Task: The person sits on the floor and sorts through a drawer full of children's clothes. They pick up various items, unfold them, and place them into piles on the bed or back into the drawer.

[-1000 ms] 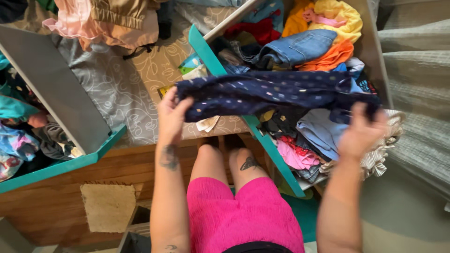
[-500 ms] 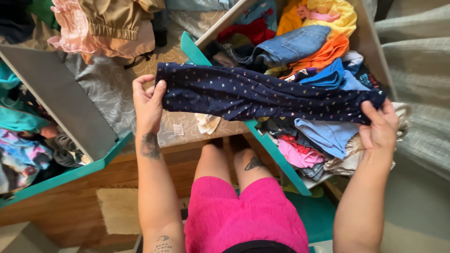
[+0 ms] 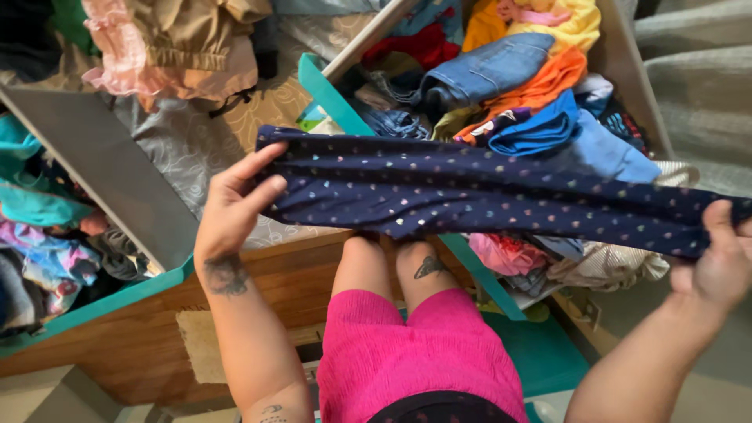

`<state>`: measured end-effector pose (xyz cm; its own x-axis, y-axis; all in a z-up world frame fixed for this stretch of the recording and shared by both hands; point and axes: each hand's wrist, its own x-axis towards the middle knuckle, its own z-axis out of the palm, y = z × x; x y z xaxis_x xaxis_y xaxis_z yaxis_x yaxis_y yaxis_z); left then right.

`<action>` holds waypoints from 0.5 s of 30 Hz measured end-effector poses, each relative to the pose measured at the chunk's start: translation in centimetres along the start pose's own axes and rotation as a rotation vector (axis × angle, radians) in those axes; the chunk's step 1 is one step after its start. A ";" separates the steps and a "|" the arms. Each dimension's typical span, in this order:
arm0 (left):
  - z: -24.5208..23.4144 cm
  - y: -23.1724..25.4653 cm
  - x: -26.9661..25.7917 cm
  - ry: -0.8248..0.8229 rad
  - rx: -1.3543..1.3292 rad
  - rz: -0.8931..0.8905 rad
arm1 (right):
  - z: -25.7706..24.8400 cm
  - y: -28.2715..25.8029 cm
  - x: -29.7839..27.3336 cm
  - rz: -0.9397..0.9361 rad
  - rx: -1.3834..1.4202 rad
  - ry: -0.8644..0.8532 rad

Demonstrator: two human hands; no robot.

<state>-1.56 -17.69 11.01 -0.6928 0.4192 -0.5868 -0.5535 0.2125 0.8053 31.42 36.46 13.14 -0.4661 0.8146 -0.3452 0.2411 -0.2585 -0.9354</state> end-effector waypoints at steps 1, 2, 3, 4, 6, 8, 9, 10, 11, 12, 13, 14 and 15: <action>0.6 0.4 0.2 -0.084 -0.015 0.029 | -1.1 0.6 0.4 0.019 -0.062 0.047; 1.2 0.5 0.4 -0.168 -0.034 0.056 | -2.4 1.5 1.1 0.040 -0.141 0.088; 2.1 0.3 0.9 -0.169 0.035 0.009 | -3.6 2.6 2.0 0.064 -0.235 0.134; 3.2 -0.3 1.7 -0.170 0.103 -0.037 | -4.8 4.0 2.8 0.089 -0.354 0.173; 4.3 -1.4 2.8 -0.181 0.186 -0.030 | -6.4 6.8 3.7 0.143 -0.495 0.191; 5.3 -2.6 3.7 -0.198 0.217 0.070 | -6.8 9.1 4.1 0.206 -0.335 0.133; 5.4 -2.9 3.9 -0.188 0.171 0.026 | -6.9 9.7 4.1 0.236 -0.186 0.098; 5.4 -3.1 3.9 -0.179 0.127 -0.021 | -7.0 10.0 4.0 0.269 -0.038 0.063; 5.5 -3.2 3.9 -0.169 0.083 -0.069 | -7.1 9.9 4.0 0.263 -0.023 0.045; 5.6 -3.1 3.8 -0.157 0.074 -0.111 | -7.2 9.9 3.8 0.259 -0.005 0.026; 5.5 -2.9 3.5 -0.145 0.066 -0.153 | -7.3 9.7 3.4 0.254 0.013 0.008; 5.5 -2.6 3.5 -0.130 0.058 -0.188 | -7.2 9.4 3.2 0.227 -0.023 0.021; 5.5 -2.4 3.3 -0.134 0.052 -0.165 | -7.1 9.0 2.7 0.199 -0.059 0.034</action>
<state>0.00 -11.95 7.57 -0.5256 0.4875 -0.6972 -0.6272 0.3316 0.7047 38.39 40.07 4.28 -0.3753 0.7677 -0.5194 0.3760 -0.3860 -0.8424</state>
